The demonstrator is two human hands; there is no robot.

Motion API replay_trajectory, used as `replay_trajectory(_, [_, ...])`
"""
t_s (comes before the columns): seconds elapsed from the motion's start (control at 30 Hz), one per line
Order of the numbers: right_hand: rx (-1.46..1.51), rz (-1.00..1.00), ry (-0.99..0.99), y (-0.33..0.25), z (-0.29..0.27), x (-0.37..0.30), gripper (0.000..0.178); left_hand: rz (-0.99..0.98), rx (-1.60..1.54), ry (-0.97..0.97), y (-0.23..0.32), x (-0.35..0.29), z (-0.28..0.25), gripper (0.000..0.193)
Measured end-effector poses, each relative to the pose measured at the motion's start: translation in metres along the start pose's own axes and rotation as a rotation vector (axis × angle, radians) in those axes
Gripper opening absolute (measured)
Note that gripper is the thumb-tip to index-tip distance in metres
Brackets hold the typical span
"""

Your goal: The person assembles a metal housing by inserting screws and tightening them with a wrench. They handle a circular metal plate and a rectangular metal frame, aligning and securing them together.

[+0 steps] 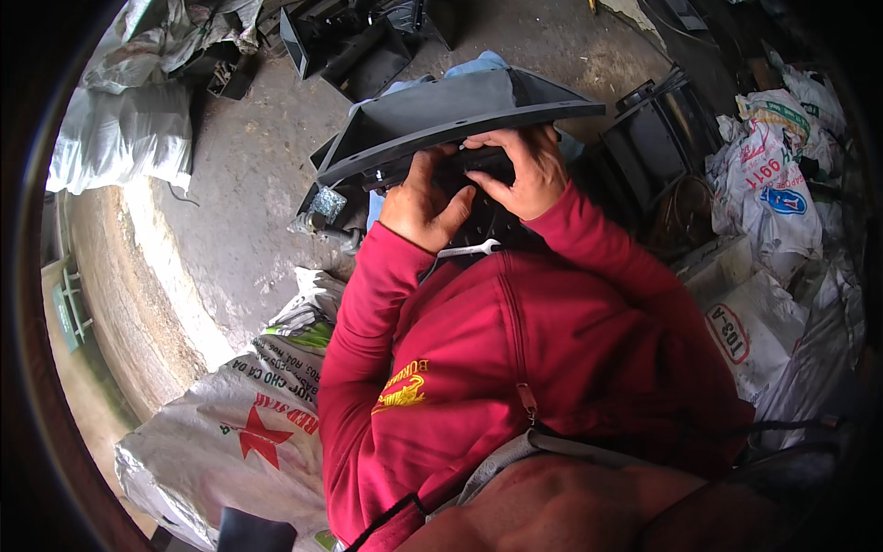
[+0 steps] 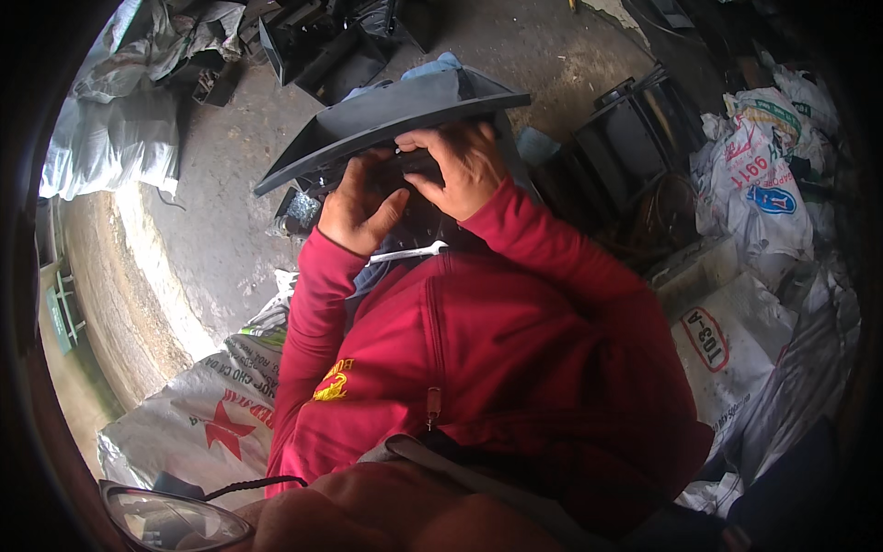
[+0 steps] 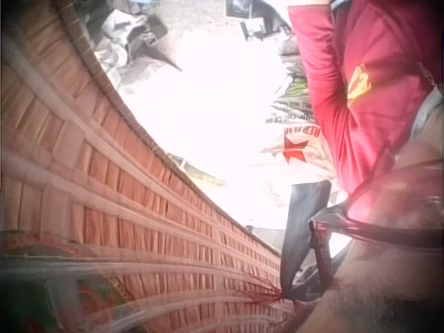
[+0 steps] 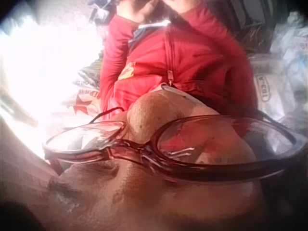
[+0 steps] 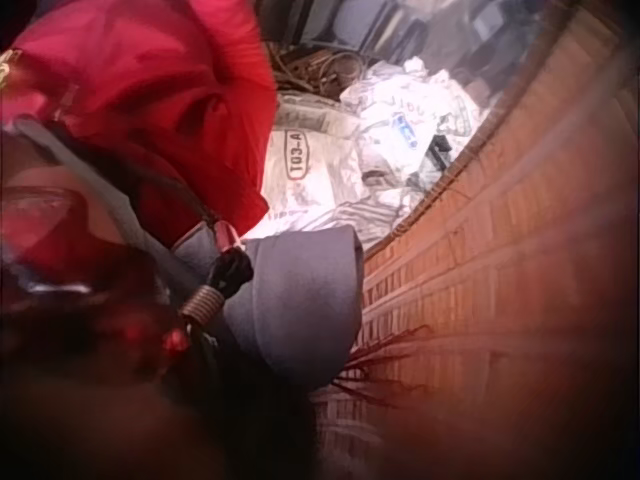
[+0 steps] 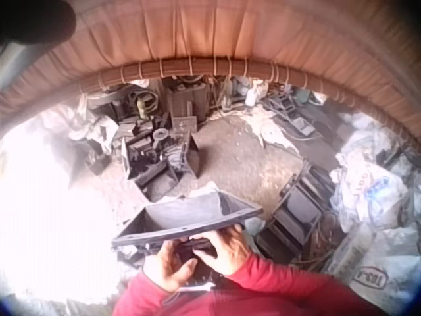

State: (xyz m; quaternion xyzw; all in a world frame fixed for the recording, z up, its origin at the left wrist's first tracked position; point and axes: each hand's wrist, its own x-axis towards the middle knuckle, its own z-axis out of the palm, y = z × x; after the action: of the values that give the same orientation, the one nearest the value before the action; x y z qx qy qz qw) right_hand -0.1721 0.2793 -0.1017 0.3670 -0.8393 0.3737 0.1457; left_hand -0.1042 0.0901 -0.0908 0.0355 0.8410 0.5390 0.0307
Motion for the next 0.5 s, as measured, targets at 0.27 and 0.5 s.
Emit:
replay_trajectory(0.27, [-0.062,-0.091,0.002,0.0043,-0.0012,0.0013,0.057,0.029,0.028,0.045,-0.0035,0.0005,0.0038,0.055])
replay_trajectory(0.5, [-0.082,-0.101,-0.014,0.0049,0.0003,0.0012,0.059,0.048,0.068,0.073,-0.0027,-0.0018,0.0035,0.056])
